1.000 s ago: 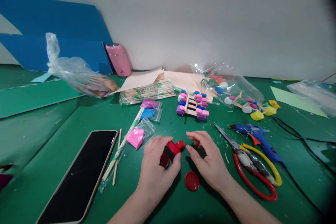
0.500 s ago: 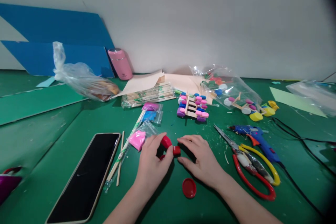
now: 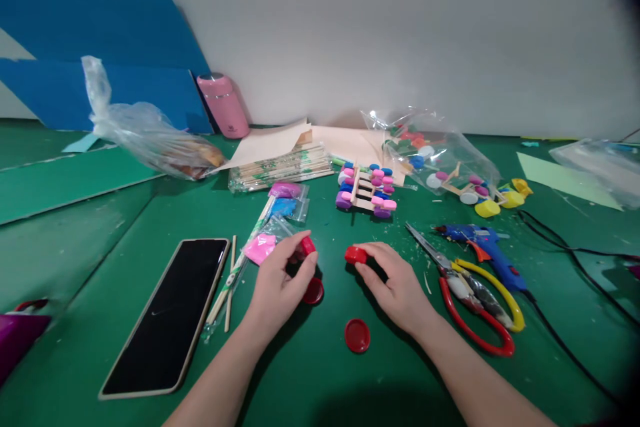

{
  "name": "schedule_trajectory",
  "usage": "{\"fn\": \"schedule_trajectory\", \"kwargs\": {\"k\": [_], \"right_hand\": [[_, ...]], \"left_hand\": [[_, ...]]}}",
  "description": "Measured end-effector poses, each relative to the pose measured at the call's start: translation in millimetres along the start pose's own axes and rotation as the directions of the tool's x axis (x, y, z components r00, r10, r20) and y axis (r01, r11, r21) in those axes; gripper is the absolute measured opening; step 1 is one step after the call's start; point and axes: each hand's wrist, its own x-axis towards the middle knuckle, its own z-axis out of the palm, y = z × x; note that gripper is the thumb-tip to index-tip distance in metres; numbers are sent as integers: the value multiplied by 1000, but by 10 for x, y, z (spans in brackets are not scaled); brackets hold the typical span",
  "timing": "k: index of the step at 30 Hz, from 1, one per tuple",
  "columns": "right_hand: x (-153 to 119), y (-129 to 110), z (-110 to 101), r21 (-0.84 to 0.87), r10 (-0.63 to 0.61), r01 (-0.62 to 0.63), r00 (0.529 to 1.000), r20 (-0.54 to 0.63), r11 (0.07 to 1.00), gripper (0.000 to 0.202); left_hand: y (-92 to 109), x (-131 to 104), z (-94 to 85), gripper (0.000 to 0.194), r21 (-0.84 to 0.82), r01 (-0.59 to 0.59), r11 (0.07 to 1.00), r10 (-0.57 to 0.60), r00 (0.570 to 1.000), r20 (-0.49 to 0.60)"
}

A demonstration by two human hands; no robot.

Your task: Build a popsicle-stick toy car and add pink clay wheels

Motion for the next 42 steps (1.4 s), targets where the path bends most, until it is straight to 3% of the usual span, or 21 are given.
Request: {"fn": "schedule_trajectory", "kwargs": {"k": [5, 12, 17, 26, 37, 42], "right_hand": [[-49, 25, -46, 18, 8, -8, 1000, 21, 1000, 32], [-53, -25, -30, 5, -29, 29, 999, 39, 1000, 22], [-37, -43, -22, -29, -21, 22, 999, 47, 999, 11], [-41, -27, 17, -42, -48, 52, 995, 87, 998, 12], [-28, -33, 25, -27, -59, 61, 997, 57, 998, 12], [-27, -24, 19, -12, -52, 53, 997, 53, 999, 13]], "left_hand": [[33, 11, 102, 31, 182, -121, 976, 98, 987, 130], [33, -4, 173, 32, 305, -162, 938, 122, 982, 147], [21, -3, 159, 29, 320, -166, 933, 126, 982, 142], [4, -39, 103, 23, 313, -137, 940, 103, 987, 124], [-11, 34, 137, 33, 244, -152, 958, 118, 982, 147], [9, -46, 7, 42, 236, -130, 963, 94, 983, 157]]}}
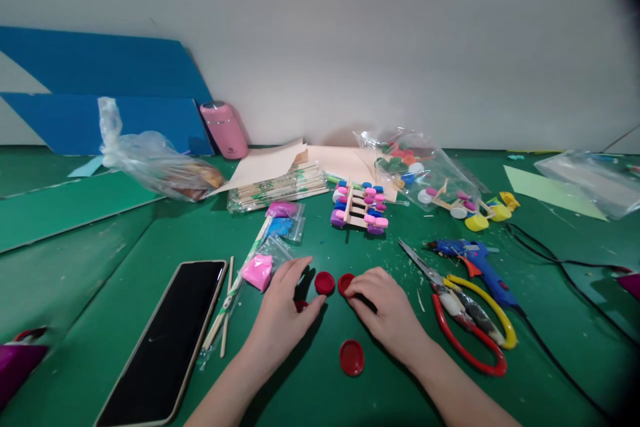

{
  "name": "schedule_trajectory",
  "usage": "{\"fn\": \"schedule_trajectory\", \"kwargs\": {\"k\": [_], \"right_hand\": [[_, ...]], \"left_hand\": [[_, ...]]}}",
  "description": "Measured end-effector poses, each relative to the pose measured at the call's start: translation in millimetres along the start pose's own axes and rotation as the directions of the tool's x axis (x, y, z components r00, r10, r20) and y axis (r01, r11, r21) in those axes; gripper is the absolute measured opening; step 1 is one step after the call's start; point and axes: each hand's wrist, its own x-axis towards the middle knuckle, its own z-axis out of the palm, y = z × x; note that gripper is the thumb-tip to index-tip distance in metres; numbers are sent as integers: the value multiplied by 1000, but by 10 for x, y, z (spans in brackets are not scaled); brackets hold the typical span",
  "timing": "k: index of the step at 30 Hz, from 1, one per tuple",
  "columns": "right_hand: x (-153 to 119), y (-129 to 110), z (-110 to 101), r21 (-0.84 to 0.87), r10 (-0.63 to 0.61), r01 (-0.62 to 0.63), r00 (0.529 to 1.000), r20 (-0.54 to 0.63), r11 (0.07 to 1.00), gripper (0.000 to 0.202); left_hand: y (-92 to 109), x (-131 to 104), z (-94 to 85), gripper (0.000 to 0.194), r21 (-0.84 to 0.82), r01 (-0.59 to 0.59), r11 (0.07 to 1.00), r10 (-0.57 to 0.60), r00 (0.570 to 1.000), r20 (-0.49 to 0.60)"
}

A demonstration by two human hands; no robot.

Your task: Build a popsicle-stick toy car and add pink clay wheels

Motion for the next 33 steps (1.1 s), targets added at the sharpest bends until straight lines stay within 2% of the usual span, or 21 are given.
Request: {"fn": "schedule_trajectory", "kwargs": {"k": [5, 10, 15, 20, 22, 26, 28, 30, 33], "right_hand": [[-13, -9, -7, 41, 42, -41, 999, -26, 998, 15], [-33, -6, 0, 105, 92, -84, 993, -70, 991, 16], [-48, 8, 27, 164, 107, -92, 990, -90, 982, 17], [-42, 15, 23, 199, 115, -88, 985, -129, 976, 19], [-41, 18, 15, 206, 123, -90, 981, -150, 974, 18], [-40, 24, -2, 213, 152, -110, 969, -193, 971, 17], [-37, 27, -7, 217, 167, -121, 963, -210, 969, 18], [-31, 31, -8, 221, 179, -129, 959, -222, 967, 18], [-21, 36, -4, 226, 191, -139, 956, -225, 964, 18]], "left_hand": [[-18, -289, -158, 37, 108, -37, 994, 37, 999, -6], [-35, -448, -141, 34, 205, -122, 971, 113, 992, 57], [27, -418, -105, 24, 207, -152, 966, 125, 982, 139], [178, -263, -115, 40, 253, -156, 955, 103, 972, 210], [243, -206, -105, 42, 240, -225, 944, 153, 947, 284], [357, -185, -42, 48, 158, -423, 892, 310, 828, 466], [383, -198, 3, 48, 149, -470, 870, 344, 795, 499], [376, -193, 43, 43, 170, -478, 862, 342, 796, 500], [307, -127, 69, 37, 220, -465, 858, 327, 824, 463]]}}
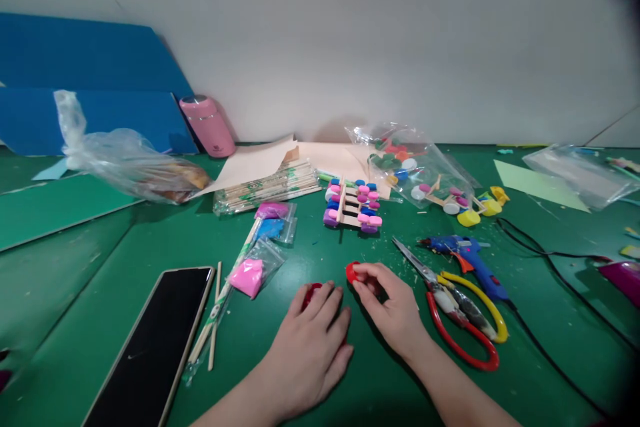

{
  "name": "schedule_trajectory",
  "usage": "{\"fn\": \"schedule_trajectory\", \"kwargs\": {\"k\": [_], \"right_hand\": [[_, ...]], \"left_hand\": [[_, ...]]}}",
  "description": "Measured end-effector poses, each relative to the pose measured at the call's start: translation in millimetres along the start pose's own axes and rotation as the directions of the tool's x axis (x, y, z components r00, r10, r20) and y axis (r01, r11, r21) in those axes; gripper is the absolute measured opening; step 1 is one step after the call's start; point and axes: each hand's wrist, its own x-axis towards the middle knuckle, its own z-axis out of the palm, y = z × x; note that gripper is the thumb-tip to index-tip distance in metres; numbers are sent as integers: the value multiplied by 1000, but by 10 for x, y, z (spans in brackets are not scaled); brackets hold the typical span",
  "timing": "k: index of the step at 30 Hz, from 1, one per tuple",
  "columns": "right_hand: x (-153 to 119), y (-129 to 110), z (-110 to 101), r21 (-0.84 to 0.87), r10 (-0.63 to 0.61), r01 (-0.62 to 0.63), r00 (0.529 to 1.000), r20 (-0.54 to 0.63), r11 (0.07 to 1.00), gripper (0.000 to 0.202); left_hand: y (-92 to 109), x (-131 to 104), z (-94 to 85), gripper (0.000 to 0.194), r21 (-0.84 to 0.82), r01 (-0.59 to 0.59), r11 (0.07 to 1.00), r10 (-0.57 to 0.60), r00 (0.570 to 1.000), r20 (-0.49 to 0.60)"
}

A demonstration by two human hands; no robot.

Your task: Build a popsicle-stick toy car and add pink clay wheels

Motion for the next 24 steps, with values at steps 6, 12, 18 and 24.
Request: {"fn": "schedule_trajectory", "kwargs": {"k": [6, 12, 18, 24], "right_hand": [[2, 13, 14, 22, 21, -21, 1000, -2, 1000, 18], [-30, -44, 34, 82, 39, -38, 999, -7, 996, 20], [-112, -116, 79, 273, 24, -50, 995, 96, 961, 20], [-139, -125, 69, 447, 67, -142, 982, 179, 883, 26]], "left_hand": [[-259, 69, -2, 32, 50, 75, 996, -65, 983, -169], [-127, 49, -3, 38, -280, 182, 943, -278, 891, -358], [116, 141, -84, 25, -879, 182, 441, -525, 847, -88], [59, 134, -43, 31, -978, 138, 157, -556, 831, 28]]}}
